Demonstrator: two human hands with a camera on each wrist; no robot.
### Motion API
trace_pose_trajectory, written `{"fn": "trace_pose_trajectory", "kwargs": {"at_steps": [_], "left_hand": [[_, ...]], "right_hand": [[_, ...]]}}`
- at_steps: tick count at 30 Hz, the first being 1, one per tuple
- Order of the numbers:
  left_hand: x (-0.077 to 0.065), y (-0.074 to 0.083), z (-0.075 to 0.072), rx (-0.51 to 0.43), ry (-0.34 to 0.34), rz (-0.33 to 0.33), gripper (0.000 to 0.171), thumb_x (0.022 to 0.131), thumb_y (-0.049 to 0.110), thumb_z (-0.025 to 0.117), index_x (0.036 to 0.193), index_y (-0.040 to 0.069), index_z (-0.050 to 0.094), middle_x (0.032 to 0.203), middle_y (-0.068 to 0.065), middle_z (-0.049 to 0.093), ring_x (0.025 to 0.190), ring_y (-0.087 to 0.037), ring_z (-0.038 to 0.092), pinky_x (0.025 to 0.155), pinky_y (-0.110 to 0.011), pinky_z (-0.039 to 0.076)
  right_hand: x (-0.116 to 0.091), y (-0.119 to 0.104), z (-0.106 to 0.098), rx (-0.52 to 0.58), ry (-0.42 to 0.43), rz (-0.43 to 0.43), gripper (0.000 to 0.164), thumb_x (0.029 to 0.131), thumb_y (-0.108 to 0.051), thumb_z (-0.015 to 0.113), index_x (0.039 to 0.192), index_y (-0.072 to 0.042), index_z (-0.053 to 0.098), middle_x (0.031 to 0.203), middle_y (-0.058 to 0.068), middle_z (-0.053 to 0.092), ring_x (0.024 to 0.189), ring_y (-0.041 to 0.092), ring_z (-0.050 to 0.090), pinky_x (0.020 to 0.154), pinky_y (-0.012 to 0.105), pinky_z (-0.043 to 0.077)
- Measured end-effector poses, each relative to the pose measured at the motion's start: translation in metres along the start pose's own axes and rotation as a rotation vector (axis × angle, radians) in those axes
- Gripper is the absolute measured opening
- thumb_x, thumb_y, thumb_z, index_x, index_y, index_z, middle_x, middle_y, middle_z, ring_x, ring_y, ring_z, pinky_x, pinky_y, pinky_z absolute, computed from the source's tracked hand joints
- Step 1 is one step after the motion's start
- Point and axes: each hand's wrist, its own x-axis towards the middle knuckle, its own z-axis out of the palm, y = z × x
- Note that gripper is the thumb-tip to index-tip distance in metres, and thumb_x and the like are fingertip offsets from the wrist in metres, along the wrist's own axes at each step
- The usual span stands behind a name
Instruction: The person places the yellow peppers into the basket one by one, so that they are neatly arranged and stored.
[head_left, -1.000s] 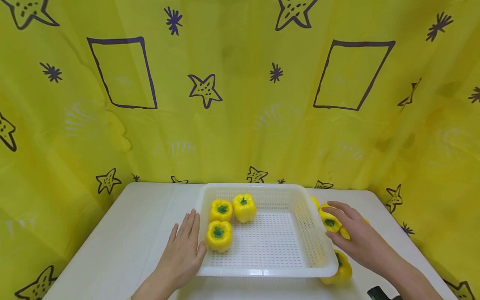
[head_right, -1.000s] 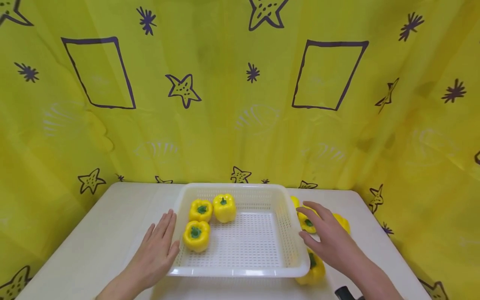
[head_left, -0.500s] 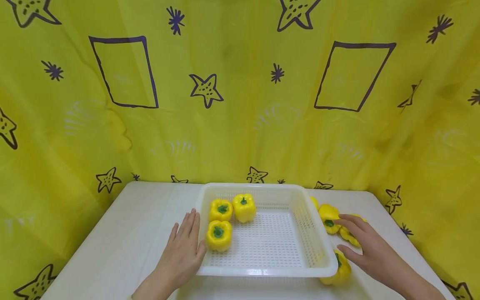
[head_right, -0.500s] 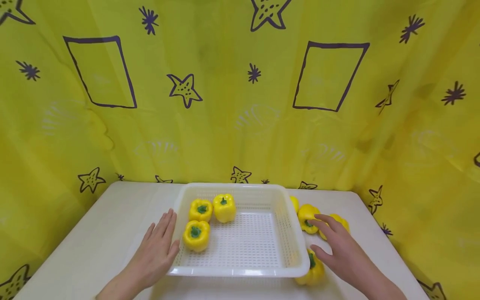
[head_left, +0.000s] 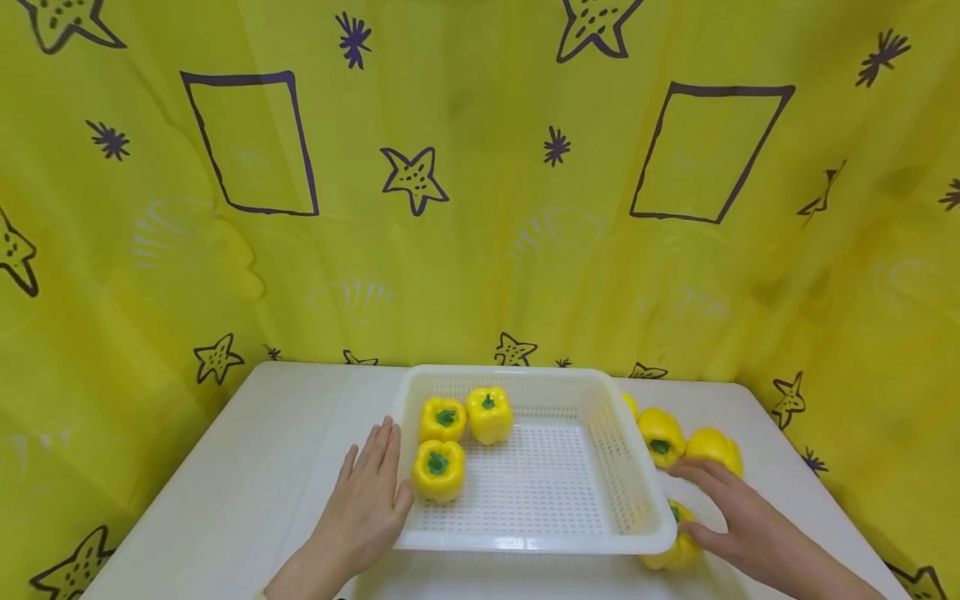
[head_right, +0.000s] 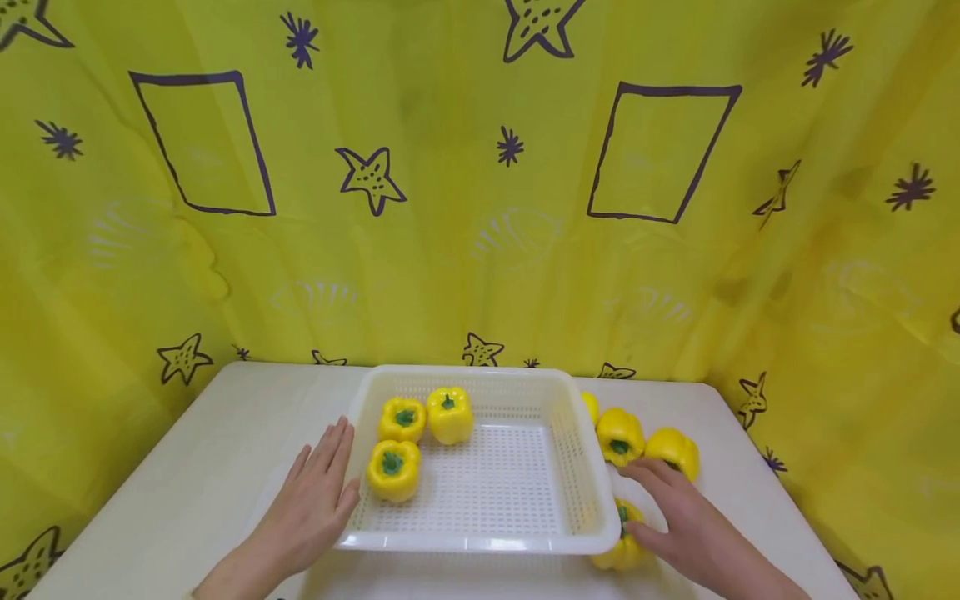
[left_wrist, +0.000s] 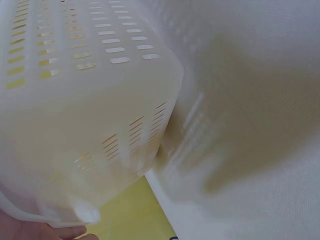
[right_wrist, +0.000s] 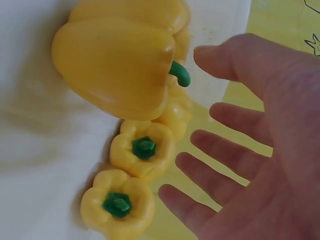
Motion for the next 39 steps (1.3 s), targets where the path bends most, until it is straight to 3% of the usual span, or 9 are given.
{"fn": "trace_pose_trajectory", "kwargs": {"at_steps": [4, 8, 11, 20, 25, 28, 33, 39], "left_hand": [[0.000, 0.000, 0.001, 0.003, -0.001, 0.002, 0.065, 0.100, 0.027, 0.045, 0.154, -0.004, 0.026, 0.164, -0.019, 0.019, 0.152, -0.037, 0.021, 0.120, -0.062, 0.017], [0.001, 0.000, 0.001, 0.011, -0.006, 0.000, 0.065, 0.100, 0.028, 0.045, 0.154, -0.004, 0.026, 0.165, -0.019, 0.019, 0.152, -0.037, 0.021, 0.120, -0.062, 0.017], [0.001, 0.000, 0.000, 0.007, -0.022, -0.009, 0.066, 0.100, 0.028, 0.044, 0.154, -0.004, 0.025, 0.165, -0.019, 0.018, 0.152, -0.037, 0.019, 0.120, -0.062, 0.017], [0.001, -0.001, -0.001, -0.003, -0.035, -0.015, 0.067, 0.100, 0.028, 0.044, 0.155, -0.003, 0.023, 0.166, -0.017, 0.015, 0.153, -0.036, 0.018, 0.121, -0.062, 0.016], [0.002, -0.001, 0.000, 0.006, -0.035, -0.017, 0.067, 0.100, 0.029, 0.045, 0.155, -0.004, 0.023, 0.165, -0.018, 0.015, 0.153, -0.037, 0.019, 0.120, -0.062, 0.017], [0.002, -0.001, 0.001, 0.006, -0.037, -0.016, 0.067, 0.101, 0.028, 0.045, 0.155, -0.004, 0.022, 0.165, -0.019, 0.016, 0.153, -0.037, 0.019, 0.120, -0.062, 0.016], [0.003, -0.001, 0.002, 0.007, -0.036, -0.024, 0.067, 0.101, 0.029, 0.045, 0.155, -0.004, 0.023, 0.165, -0.019, 0.016, 0.152, -0.037, 0.019, 0.120, -0.062, 0.017], [0.003, -0.001, 0.002, 0.009, -0.032, -0.023, 0.067, 0.101, 0.029, 0.045, 0.155, -0.003, 0.023, 0.165, -0.018, 0.016, 0.152, -0.037, 0.019, 0.120, -0.062, 0.017]], "right_hand": [[-0.002, 0.005, 0.005, 0.059, -0.108, 0.005, 0.061, 0.075, -0.035, 0.083, 0.128, -0.018, 0.060, 0.130, 0.001, 0.060, 0.112, 0.018, 0.058, 0.085, 0.032, 0.054], [-0.002, 0.008, 0.008, 0.115, -0.162, -0.043, 0.056, 0.078, -0.037, 0.081, 0.126, -0.016, 0.061, 0.128, 0.003, 0.062, 0.111, 0.012, 0.058, 0.084, 0.025, 0.053], [-0.002, 0.010, 0.009, 0.128, -0.222, -0.026, 0.055, 0.080, -0.039, 0.079, 0.126, -0.016, 0.060, 0.128, 0.003, 0.062, 0.114, 0.009, 0.056, 0.086, 0.024, 0.053], [-0.005, 0.006, 0.012, 0.119, -0.282, 0.030, 0.060, 0.079, -0.044, 0.079, 0.128, -0.016, 0.060, 0.129, 0.001, 0.062, 0.113, 0.017, 0.058, 0.088, 0.032, 0.054], [0.004, -0.001, 0.016, 0.256, -0.310, 0.023, 0.055, 0.079, -0.049, 0.077, 0.122, -0.019, 0.059, 0.115, -0.012, 0.062, 0.097, -0.001, 0.052, 0.080, 0.022, 0.050], [0.006, -0.002, 0.017, 0.318, -0.315, 0.001, 0.053, 0.078, -0.046, 0.079, 0.119, -0.019, 0.059, 0.109, -0.010, 0.061, 0.089, -0.004, 0.046, 0.073, 0.019, 0.046], [0.007, -0.001, 0.016, 0.241, -0.340, 0.059, 0.062, 0.072, -0.047, 0.083, 0.121, -0.016, 0.061, 0.107, -0.003, 0.058, 0.086, -0.002, 0.044, 0.071, 0.020, 0.045], [0.009, -0.003, 0.013, 0.145, -0.367, 0.200, 0.069, 0.071, -0.051, 0.083, 0.123, -0.013, 0.061, 0.103, -0.002, 0.057, 0.085, 0.007, 0.049, 0.072, 0.025, 0.049]]}}
